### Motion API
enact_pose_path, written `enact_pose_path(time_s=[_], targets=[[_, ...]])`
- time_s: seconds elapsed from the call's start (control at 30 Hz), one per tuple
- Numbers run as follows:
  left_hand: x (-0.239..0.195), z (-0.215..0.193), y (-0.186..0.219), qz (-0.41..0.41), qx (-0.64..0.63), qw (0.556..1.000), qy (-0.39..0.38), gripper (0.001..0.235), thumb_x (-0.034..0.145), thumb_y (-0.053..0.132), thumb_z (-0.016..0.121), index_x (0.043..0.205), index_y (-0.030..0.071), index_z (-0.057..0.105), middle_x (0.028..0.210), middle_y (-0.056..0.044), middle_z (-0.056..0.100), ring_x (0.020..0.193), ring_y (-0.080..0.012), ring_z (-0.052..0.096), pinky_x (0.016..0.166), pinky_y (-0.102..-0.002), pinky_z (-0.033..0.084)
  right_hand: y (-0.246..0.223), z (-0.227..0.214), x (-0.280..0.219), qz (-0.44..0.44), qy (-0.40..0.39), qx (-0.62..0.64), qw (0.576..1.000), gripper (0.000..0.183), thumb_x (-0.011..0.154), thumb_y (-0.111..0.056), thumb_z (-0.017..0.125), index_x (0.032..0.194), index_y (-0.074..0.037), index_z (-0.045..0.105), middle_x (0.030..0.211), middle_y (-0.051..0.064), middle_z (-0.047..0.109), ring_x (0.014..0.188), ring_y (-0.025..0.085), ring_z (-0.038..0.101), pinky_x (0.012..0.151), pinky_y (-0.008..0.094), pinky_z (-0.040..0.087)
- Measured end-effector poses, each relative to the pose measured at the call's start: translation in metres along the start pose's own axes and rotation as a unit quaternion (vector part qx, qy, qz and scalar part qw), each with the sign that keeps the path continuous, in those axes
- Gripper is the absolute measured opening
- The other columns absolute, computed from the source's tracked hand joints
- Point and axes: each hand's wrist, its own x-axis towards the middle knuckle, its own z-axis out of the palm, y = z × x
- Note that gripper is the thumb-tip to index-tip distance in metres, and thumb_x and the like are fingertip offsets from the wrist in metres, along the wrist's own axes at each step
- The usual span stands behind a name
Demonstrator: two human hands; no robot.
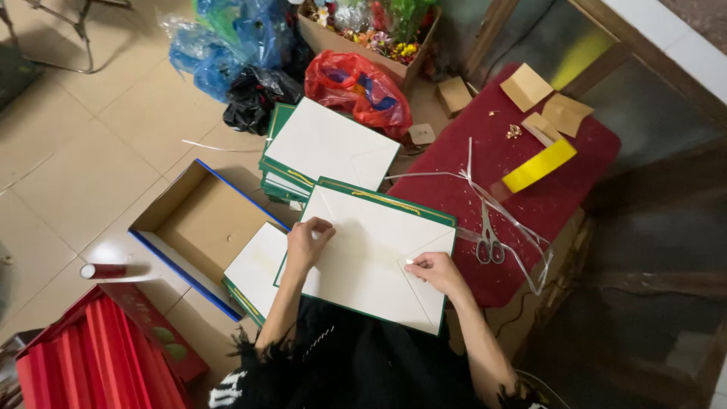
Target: Assembling paper gift bags by folding them and applying adhesive tape
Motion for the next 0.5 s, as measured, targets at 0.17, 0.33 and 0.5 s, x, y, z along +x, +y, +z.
enact_pose_path(time_s=[0.17,0.33,0.5], targets=[[-0.013,-0.004,0.015,-0.028,0.005,0.999,-0.014,0.016,0.083,0.033,0.083,0.094,0.023,0.078,0.086,0.002,0.078,0.107,-0.0231,0.066,0.098,-0.039,0.049,-0.014,-0.012,-0.008,0.016,-0.022,-0.007,1.0,0.025,0.079,-0.011,0.083,0.097,0.006,0.079,0.072,0.012,0.074,0.054,0.014,0.062,0.056,0.026,0.052],[-0.028,-0.003,0.024,-0.028,0.075,0.997,-0.017,0.013,0.087,0.027,0.08,0.098,0.019,0.079,0.09,0.0,0.078,0.114,-0.0214,0.063,0.104,-0.04,0.045,-0.008,-0.003,-0.004,0.016,-0.004,-0.063,0.998,0.025,0.077,-0.017,0.083,0.096,0.0,0.08,0.069,0.01,0.076,0.052,0.012,0.065,0.053,0.025,0.053],[-0.04,-0.058,0.086,-0.094,-0.017,0.995,-0.006,0.106,0.075,0.028,0.09,0.156,0.001,0.028,0.154,-0.036,0.034,0.144,-0.0523,0.033,0.124,-0.061,0.022,0.002,-0.003,0.001,0.116,0.089,-0.193,0.97,0.069,0.067,-0.06,0.091,0.112,-0.013,0.069,0.114,0.016,0.075,0.105,0.03,0.074,0.084,0.041,0.061]])
